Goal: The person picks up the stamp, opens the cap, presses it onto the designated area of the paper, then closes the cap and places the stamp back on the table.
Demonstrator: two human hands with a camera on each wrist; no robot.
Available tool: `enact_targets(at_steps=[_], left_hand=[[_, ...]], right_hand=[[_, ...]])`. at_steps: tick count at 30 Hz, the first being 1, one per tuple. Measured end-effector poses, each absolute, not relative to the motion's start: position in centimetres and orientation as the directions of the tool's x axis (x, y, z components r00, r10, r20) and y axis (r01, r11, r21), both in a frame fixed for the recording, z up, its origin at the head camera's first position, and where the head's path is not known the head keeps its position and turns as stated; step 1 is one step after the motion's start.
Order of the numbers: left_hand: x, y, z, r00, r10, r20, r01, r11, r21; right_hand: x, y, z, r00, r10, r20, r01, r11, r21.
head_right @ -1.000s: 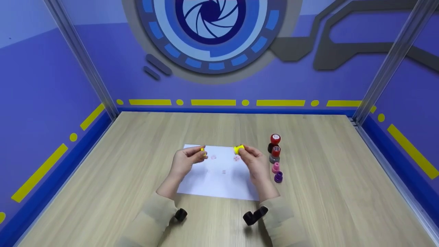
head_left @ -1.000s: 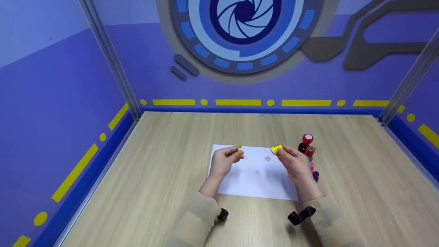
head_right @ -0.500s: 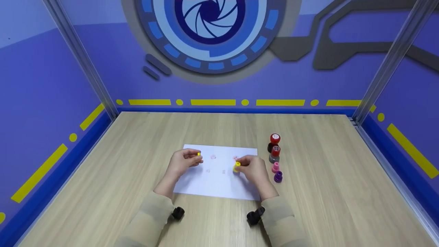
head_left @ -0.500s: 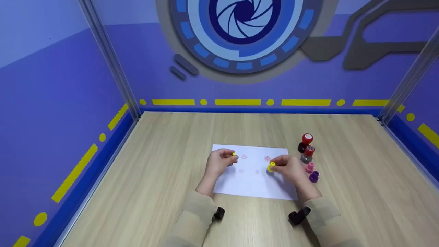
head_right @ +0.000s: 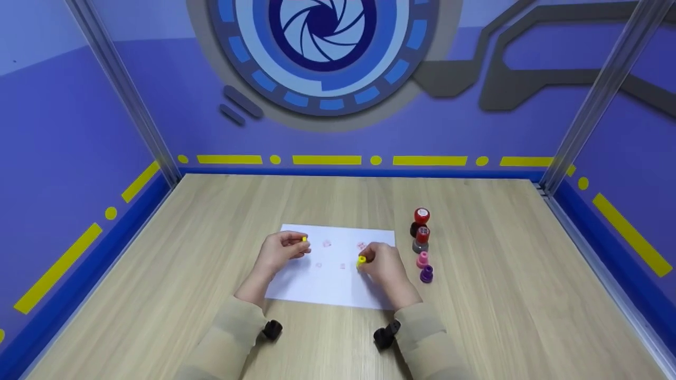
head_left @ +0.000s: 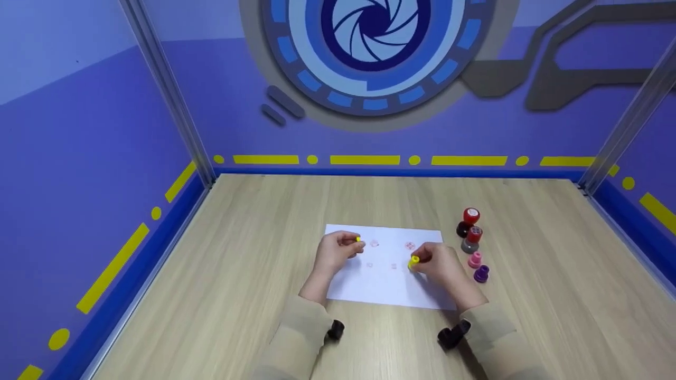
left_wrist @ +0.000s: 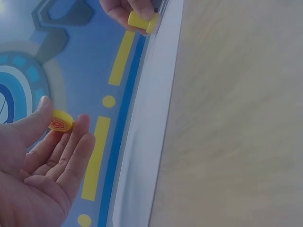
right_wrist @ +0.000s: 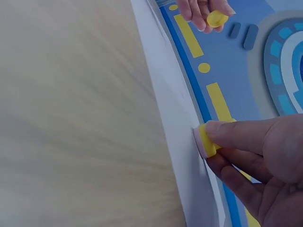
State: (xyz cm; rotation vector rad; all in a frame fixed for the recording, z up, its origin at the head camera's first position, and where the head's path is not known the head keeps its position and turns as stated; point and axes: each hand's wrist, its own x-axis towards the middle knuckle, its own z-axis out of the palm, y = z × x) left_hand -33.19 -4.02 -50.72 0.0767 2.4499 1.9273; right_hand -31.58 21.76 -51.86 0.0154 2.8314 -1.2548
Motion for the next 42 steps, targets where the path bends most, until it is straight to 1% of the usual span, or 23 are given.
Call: enact_targets(at_steps=[8, 15, 27, 37, 38, 40, 42], left_hand=[[-33.3, -4.0, -50.7, -0.999, 0.051, 0.016, 0.028, 0.249, 0.968], [-33.4, -4.2, -50.5, -0.998, 0.052, 0.023, 0.034, 0.227, 0.973], [-33.3, -4.5, -50.4, -0.999, 0.048, 0.013, 0.023, 0.224, 0.974], [-33.4, -4.5, -50.3, -0.997, 0.067, 0.028, 0.041, 0.205, 0.978], [-33.3, -4.4, -50.2, -0.997, 0.067, 0.027, 0.041, 0.205, 0.978], [-33.2, -4.3, -50.1, -0.997, 0.072, 0.037, 0.050, 0.194, 0.980], [-33.1, -4.1, -49.8, -0.996, 0.073, 0.045, 0.058, 0.186, 0.981]], right_hand=[[-31.8, 21.5, -51.5, -0.998, -0.029, -0.050, 0.016, 0.692, -0.722], [-32.0, 21.2, -51.3, -0.999, -0.023, -0.023, 0.000, 0.696, -0.718], [-32.0, 20.9, -51.3, -0.998, -0.020, -0.066, 0.035, 0.681, -0.731], [-32.1, 21.2, -51.3, -0.998, -0.044, -0.042, -0.001, 0.696, -0.718], [-31.9, 21.4, -51.1, -0.999, -0.041, -0.033, -0.004, 0.686, -0.728], [-31.6, 21.8, -50.6, -1.000, 0.003, -0.009, 0.009, 0.609, -0.793], [-31.2, 22.3, -49.7, -0.997, 0.083, 0.005, 0.030, 0.423, -0.906]])
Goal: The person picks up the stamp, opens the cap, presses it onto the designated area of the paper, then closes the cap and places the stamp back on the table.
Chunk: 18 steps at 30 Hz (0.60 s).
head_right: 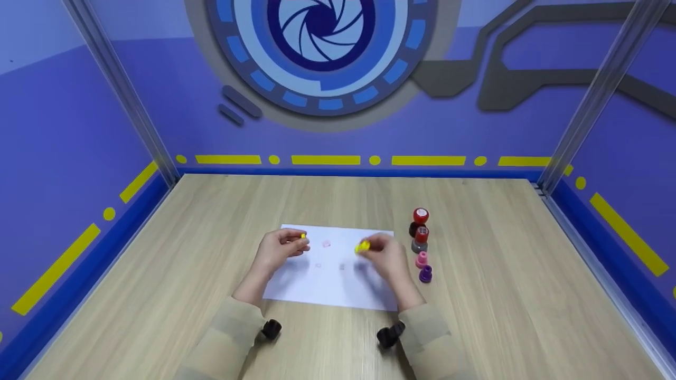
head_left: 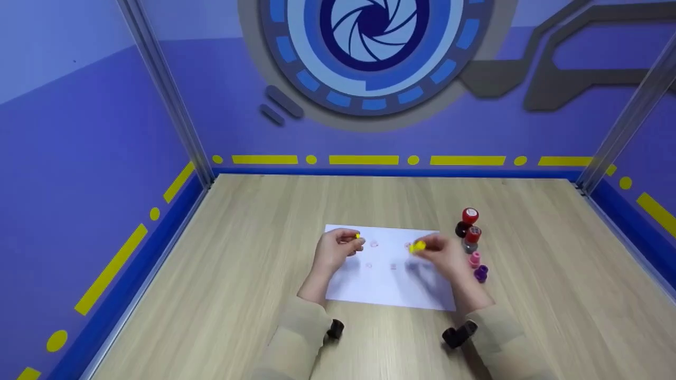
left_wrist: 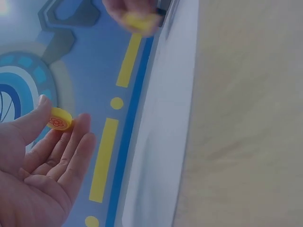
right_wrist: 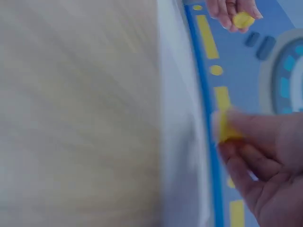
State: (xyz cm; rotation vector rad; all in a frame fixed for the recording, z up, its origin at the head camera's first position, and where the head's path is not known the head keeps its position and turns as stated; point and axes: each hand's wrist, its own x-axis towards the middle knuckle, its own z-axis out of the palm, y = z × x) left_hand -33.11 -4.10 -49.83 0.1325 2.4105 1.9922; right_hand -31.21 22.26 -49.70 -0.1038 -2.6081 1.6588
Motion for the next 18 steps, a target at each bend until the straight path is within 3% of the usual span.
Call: enact_targets(at_steps=[3, 5, 7, 12, 18], left_hand=[[-32.8, -3.7, -49.5, -0.994, 0.089, 0.060, 0.076, 0.178, 0.981], [-32.6, -3.4, -49.4, -0.993, 0.102, 0.063, 0.080, 0.174, 0.981], [-32.4, -3.1, -49.3, -0.990, 0.123, 0.069, 0.089, 0.162, 0.983], [-31.8, -2.0, -49.4, -0.981, 0.168, 0.101, 0.123, 0.121, 0.985], [-31.2, -0.7, -49.4, -0.968, 0.220, 0.116, 0.142, 0.106, 0.984]], right_hand=[[-30.6, 22.8, -48.3, -0.987, 0.159, -0.025, 0.018, -0.049, -0.999], [-30.2, 23.1, -47.6, -0.990, 0.117, -0.084, 0.038, -0.350, -0.936], [-29.9, 23.2, -47.3, -0.988, 0.031, -0.150, 0.110, -0.540, -0.835], [-29.6, 22.5, -47.9, -0.963, -0.133, -0.235, 0.264, -0.653, -0.710], [-29.3, 20.7, -49.0, -0.941, -0.221, -0.257, 0.338, -0.590, -0.733]])
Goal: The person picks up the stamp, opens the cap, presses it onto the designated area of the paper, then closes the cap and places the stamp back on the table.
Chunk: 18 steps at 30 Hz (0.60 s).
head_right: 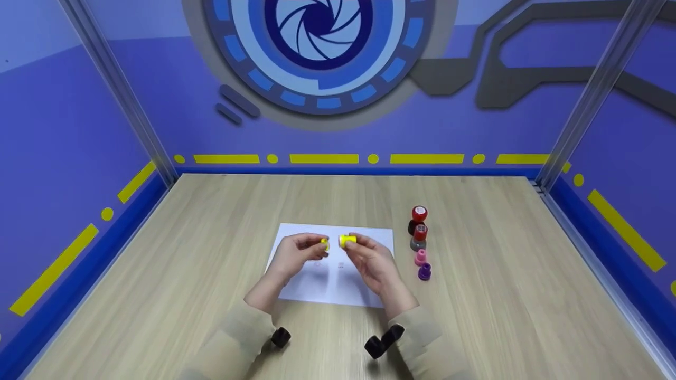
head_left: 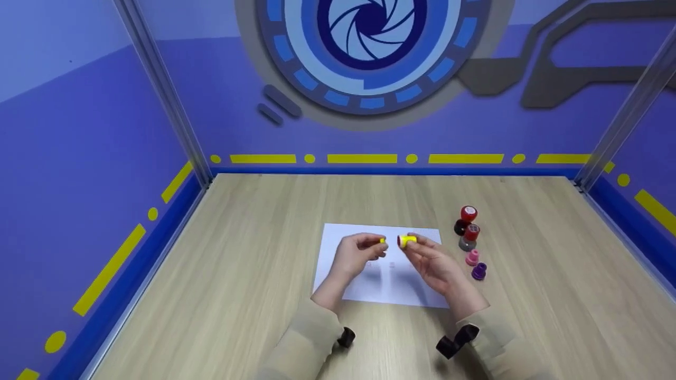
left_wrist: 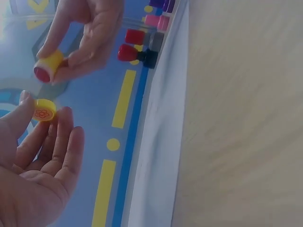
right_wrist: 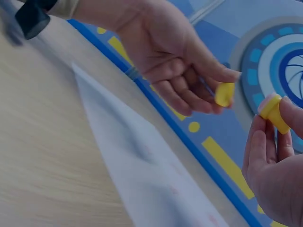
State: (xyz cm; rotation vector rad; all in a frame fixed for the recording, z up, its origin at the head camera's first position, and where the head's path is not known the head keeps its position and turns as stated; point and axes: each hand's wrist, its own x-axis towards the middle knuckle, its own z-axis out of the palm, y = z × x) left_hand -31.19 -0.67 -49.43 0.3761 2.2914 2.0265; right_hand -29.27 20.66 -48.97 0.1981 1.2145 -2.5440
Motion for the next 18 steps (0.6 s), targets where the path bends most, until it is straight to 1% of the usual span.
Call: enact_targets(at_steps=[4, 8, 11, 15, 18], left_hand=[[-30.9, -0.3, -49.4, -0.960, 0.243, 0.137, 0.169, 0.113, 0.979], [-31.0, -0.1, -49.4, -0.959, 0.248, 0.139, 0.172, 0.120, 0.978], [-31.0, 0.0, -49.4, -0.958, 0.248, 0.142, 0.176, 0.119, 0.977], [-30.8, 0.1, -49.4, -0.955, 0.243, 0.168, 0.202, 0.119, 0.972], [-30.7, 0.2, -49.4, -0.956, 0.219, 0.196, 0.231, 0.147, 0.962]], right_hand=[[-29.1, 19.8, -49.3, -0.941, -0.223, -0.254, 0.336, -0.545, -0.768], [-29.0, 19.5, -49.5, -0.940, -0.207, -0.271, 0.340, -0.508, -0.791], [-29.0, 19.3, -49.8, -0.941, -0.219, -0.257, 0.334, -0.492, -0.804], [-28.9, 19.0, -50.1, -0.947, -0.222, -0.233, 0.314, -0.472, -0.824], [-28.9, 18.8, -50.2, -0.949, -0.199, -0.244, 0.309, -0.448, -0.839]])
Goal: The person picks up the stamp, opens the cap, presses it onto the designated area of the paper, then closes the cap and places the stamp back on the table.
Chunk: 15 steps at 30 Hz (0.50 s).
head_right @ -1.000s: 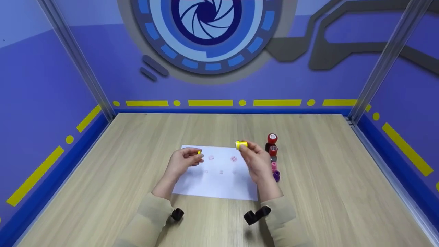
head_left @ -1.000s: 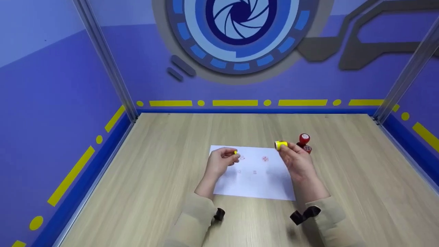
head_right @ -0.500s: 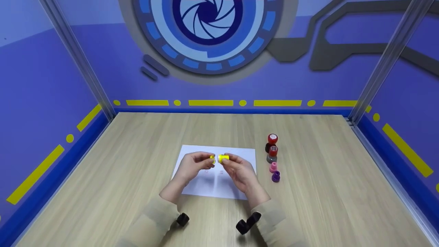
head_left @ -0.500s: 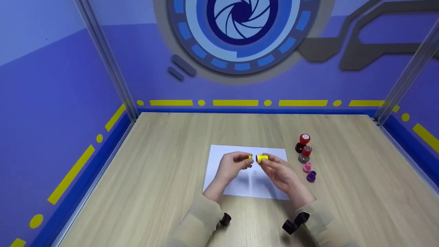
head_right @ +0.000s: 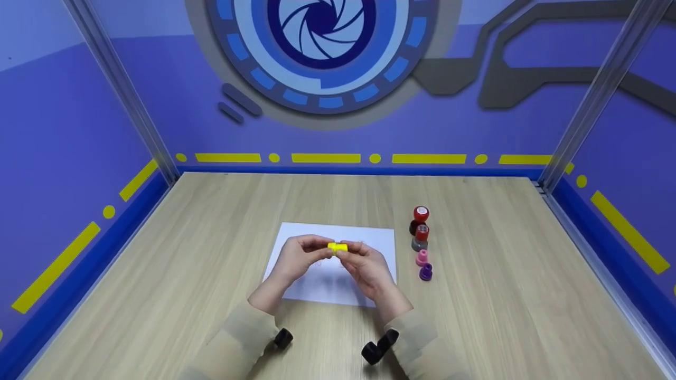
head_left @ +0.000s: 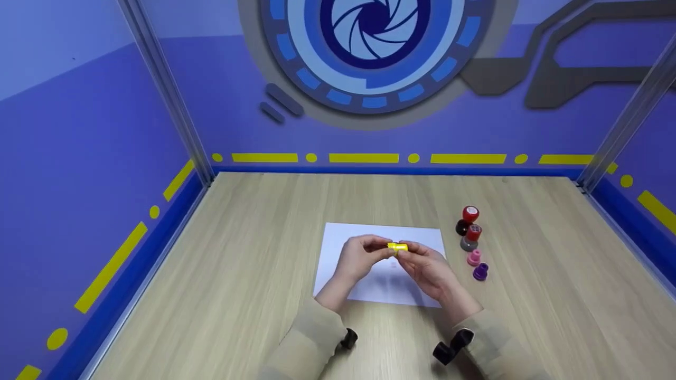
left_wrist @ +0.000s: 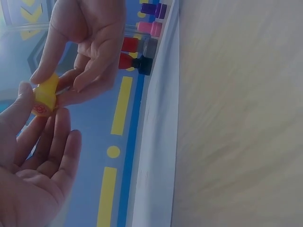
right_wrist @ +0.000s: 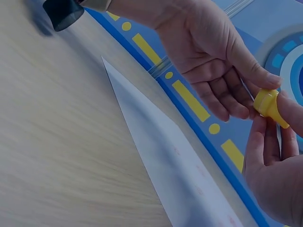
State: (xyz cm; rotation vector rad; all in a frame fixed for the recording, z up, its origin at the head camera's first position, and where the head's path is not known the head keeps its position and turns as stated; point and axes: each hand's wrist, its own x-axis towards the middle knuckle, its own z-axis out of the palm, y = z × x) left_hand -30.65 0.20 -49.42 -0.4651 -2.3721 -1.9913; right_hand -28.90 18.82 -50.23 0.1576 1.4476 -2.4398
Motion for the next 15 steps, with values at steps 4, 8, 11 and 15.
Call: enact_targets(at_steps=[4, 8, 11, 15], left_hand=[[-30.5, 0.3, -49.3, -0.954, 0.202, 0.223, 0.260, 0.177, 0.949], [-30.7, 0.0, -49.2, -0.951, 0.227, 0.210, 0.258, 0.208, 0.943], [-31.1, -0.9, -49.0, -0.958, 0.226, 0.179, 0.246, 0.318, 0.916], [-31.6, -2.7, -48.8, -0.978, 0.201, 0.054, 0.159, 0.553, 0.818]], right_hand=[[-28.9, 18.7, -50.1, -0.949, -0.167, -0.268, 0.315, -0.445, -0.838], [-29.0, 19.4, -49.6, -0.942, -0.194, -0.273, 0.335, -0.538, -0.773], [-29.1, 21.0, -48.8, -0.945, -0.208, -0.251, 0.326, -0.635, -0.700], [-29.2, 23.7, -47.4, -0.975, -0.187, -0.124, 0.221, -0.714, -0.665]])
